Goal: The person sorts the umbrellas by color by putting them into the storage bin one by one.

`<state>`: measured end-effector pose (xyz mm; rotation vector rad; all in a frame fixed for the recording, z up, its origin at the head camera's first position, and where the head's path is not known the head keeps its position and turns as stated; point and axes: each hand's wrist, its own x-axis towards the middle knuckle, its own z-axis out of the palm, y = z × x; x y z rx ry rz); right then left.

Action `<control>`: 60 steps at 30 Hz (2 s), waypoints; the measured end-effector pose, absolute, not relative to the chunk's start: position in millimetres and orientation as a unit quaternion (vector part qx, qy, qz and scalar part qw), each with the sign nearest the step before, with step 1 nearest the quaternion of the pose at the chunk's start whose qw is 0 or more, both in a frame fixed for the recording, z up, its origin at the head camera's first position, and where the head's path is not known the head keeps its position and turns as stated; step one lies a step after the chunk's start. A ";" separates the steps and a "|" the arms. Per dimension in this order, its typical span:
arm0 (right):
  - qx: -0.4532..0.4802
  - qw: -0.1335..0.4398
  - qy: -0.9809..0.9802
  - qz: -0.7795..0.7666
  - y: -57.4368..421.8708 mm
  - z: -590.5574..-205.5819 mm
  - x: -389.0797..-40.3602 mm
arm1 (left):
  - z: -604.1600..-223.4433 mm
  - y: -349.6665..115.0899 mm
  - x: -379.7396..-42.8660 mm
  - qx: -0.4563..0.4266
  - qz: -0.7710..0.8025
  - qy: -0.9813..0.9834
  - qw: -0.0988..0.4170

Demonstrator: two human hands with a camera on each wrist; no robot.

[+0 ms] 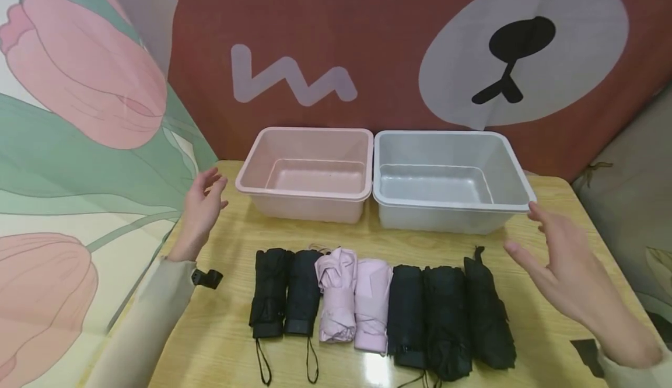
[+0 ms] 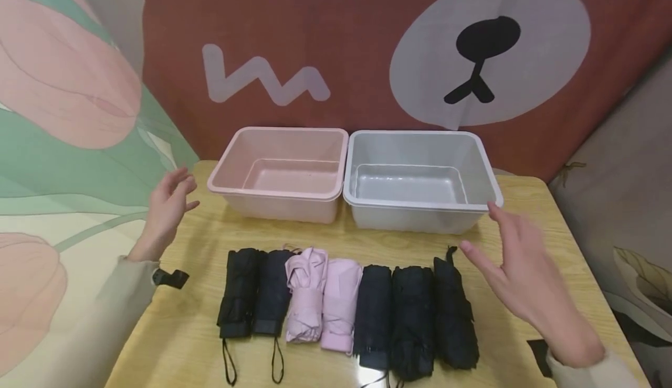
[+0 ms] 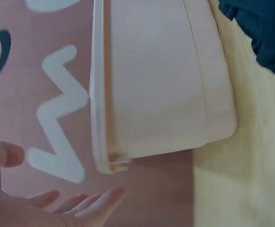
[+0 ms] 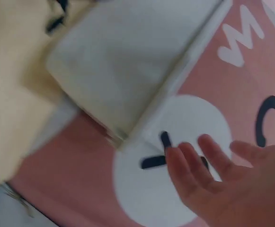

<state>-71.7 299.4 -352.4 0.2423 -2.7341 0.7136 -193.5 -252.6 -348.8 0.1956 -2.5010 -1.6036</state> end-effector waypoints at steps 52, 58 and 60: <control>-0.047 -0.228 -0.946 0.227 291.6 -433.8 -50.6 | -375.8 -244.9 -231.5 0.153 -0.744 -0.647 -0.068; -0.051 -0.214 -0.950 0.223 296.2 -401.9 -50.3 | -375.3 -245.1 -229.8 0.148 -0.738 -0.656 -0.064; -0.049 -0.200 -0.952 0.224 296.1 -389.3 -51.0 | -374.7 -246.6 -229.1 0.149 -0.737 -0.656 -0.062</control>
